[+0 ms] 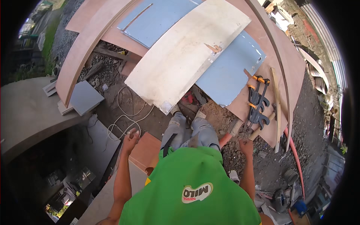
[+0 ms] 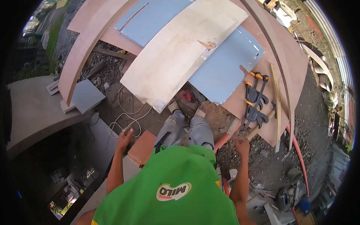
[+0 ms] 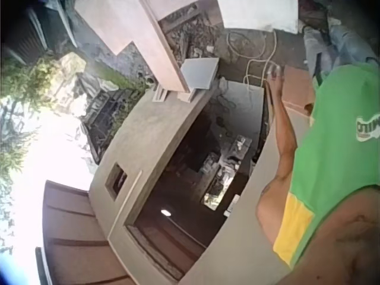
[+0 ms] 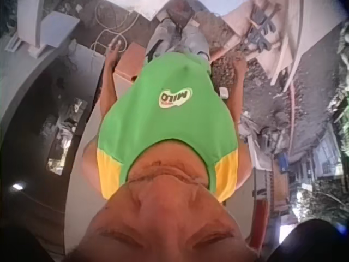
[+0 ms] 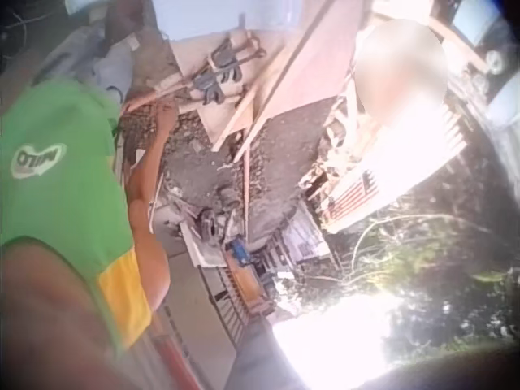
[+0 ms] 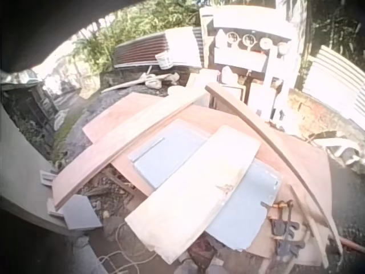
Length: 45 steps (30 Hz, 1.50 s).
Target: The person measures a wooden board using a tape measure and a pencil, secures a guide board with clamps, and then cuts the board using a circular saw.
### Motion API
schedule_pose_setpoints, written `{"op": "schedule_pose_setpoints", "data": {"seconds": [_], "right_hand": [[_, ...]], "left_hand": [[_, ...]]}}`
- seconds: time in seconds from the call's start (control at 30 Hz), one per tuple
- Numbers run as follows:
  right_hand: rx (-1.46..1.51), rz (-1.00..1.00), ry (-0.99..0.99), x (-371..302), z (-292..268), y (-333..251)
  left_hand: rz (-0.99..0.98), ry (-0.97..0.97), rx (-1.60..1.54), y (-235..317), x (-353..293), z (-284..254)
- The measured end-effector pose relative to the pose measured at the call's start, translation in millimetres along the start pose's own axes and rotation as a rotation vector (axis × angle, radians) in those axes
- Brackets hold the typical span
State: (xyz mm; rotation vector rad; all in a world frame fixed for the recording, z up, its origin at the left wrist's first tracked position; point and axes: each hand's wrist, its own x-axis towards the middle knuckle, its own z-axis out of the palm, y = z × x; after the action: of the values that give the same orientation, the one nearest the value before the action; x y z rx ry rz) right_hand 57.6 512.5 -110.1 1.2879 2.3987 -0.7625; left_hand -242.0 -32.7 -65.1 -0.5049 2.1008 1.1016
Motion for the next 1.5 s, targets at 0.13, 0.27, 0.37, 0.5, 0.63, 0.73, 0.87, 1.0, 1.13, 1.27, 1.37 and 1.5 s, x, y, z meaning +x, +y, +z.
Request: {"op": "schedule_pose_setpoints", "data": {"seconds": [0.13,0.27,0.37,0.5,0.63,0.73,0.87,1.0,1.13,1.27,1.37,1.5], "right_hand": [[0.544,0.377,-0.246,-6,22,56],[0.420,-0.049,-0.458,7,23,61],[0.273,-0.411,-0.490,40,9,51],[0.243,-0.756,-0.490,75,-25,32],[0.323,-0.068,-0.470,108,-59,-4],[0.364,-0.194,-0.401,128,-64,-30],[0.390,-0.330,-0.314,136,-42,-56],[0.397,-0.421,-0.351,119,-2,-85],[0.375,-0.569,-0.318,89,41,-113],[0.382,-0.635,-0.361,71,55,-129],[0.359,-0.681,-0.326,65,49,-136],[0.307,-0.614,-0.274,53,41,-158]], "left_hand": [[-0.169,-0.171,-0.096,-67,-119,24],[-0.335,-0.079,-0.512,-96,-182,62],[-0.289,0.179,-0.798,-106,-197,87],[-0.094,0.503,-0.393,-104,-225,118],[0.174,0.364,0.472,-70,-235,165],[-0.054,0.392,0.552,-49,-216,181],[-0.020,0.197,0.612,-51,-200,159],[0.033,0.176,0.665,-55,-201,148],[0.057,0.171,0.691,-52,-201,137],[0.094,0.150,0.697,-50,-189,121],[0.139,0.135,0.687,-43,-167,109],[0.174,0.128,0.677,-34,-139,84]]}}
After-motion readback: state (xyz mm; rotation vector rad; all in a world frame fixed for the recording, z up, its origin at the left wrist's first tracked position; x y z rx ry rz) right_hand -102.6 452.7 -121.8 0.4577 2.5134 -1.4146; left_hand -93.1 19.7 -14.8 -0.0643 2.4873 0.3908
